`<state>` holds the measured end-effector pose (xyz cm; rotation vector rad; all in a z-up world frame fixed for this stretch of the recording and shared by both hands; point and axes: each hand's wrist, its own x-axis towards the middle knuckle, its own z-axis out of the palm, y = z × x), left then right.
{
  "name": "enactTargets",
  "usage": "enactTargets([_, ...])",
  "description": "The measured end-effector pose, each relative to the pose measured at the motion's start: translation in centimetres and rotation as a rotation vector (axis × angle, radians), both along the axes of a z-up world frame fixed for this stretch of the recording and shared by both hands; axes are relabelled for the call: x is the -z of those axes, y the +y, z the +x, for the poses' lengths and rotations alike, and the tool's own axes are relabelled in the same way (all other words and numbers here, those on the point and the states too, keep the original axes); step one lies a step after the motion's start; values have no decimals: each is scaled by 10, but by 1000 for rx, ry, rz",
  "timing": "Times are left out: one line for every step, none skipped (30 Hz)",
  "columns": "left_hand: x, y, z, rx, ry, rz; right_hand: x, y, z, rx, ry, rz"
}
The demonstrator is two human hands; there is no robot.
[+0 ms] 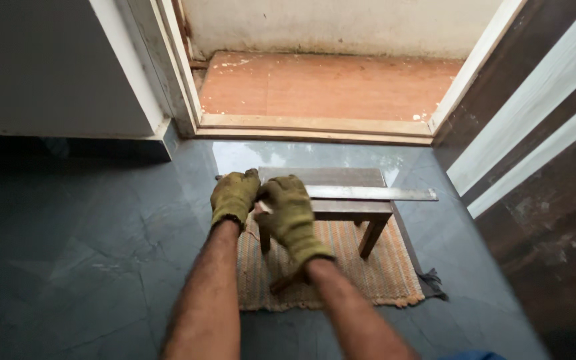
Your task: The person sands a long, flat metal bar resting on a small wooden stool using a sanding disc. They hold the bar with one hand and rub the sanding disc along its length with the other, repeatedly flipping the bar to work on different sides.
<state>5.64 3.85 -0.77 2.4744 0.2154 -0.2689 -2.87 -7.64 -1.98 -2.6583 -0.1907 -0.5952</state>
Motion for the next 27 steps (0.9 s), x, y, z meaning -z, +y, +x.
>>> enactTargets([3,-1,0,-14,-48,12,2,-14,-4,-25,-18,53])
enactTargets([6,-2,2,-30,-96,22,4,-33,-11,-26,-54,51])
enactTargets([10,-4,3,-43,-108,29,5,-56,-18,-28,-90,48])
enactTargets([17,-5,2,-56,-114,36,6,-81,-27,79,-24,175])
enactTargets([23,-6,0,-70,-120,44,4,-104,-36,188,43,300])
enactTargets([24,-7,4,-91,-148,32,2,-119,-42,214,-69,212])
enactTargets([24,-8,6,-113,-176,20,0,-125,-44,241,-181,123])
enactTargets([28,-11,5,-133,-198,5,1,-124,-45,320,-125,73])
enactTargets([31,-14,5,-131,-255,13,3,-117,-45,399,-69,22])
enactTargets([34,-14,4,-131,-311,28,7,-101,-42,474,-10,-25])
enactTargets([36,-13,3,-131,-366,42,12,-78,-37,389,-67,-14])
enactTargets([36,-12,3,-126,-352,35,18,-49,-31,306,-129,-2])
enactTargets([35,-10,3,-122,-337,29,22,-23,-26,223,-191,10])
enactTargets([36,-10,1,-117,-317,16,24,-11,-27,141,-250,15])
enactTargets([37,-10,-1,-94,-290,19,25,-3,-27,134,-199,3])
enactTargets([32,-7,2,-72,-275,24,22,1,-22,128,-160,-5])
enactTargets([28,-5,7,-50,-261,30,17,-1,-20,123,-121,-13])
enactTargets([31,-4,4,-43,-254,18,15,-15,-25,73,-109,40])
enactTargets([33,-4,2,-37,-248,7,10,-34,-29,23,-97,94])
enactTargets([32,-3,5,-35,-253,-7,2,-52,-24,104,-1,11])
enactTargets([31,-1,9,-35,-244,7,-6,-70,-23,185,93,-72])
enactTargets([32,-1,10,-34,-228,18,-9,-90,-33,274,57,53])
enactTargets([33,-2,11,-33,-212,29,-13,-102,-40,363,21,178])
enactTargets([31,-2,14,-29,-165,47,-14,-100,-39,393,26,188])
enactTargets([29,-1,15,-26,-119,65,-16,-94,-39,422,30,198])
enactTargets([27,-2,15,-20,-72,81,-19,-83,-38,455,34,206])
enactTargets([25,-2,13,-25,-81,86,-21,-62,-30,416,172,276])
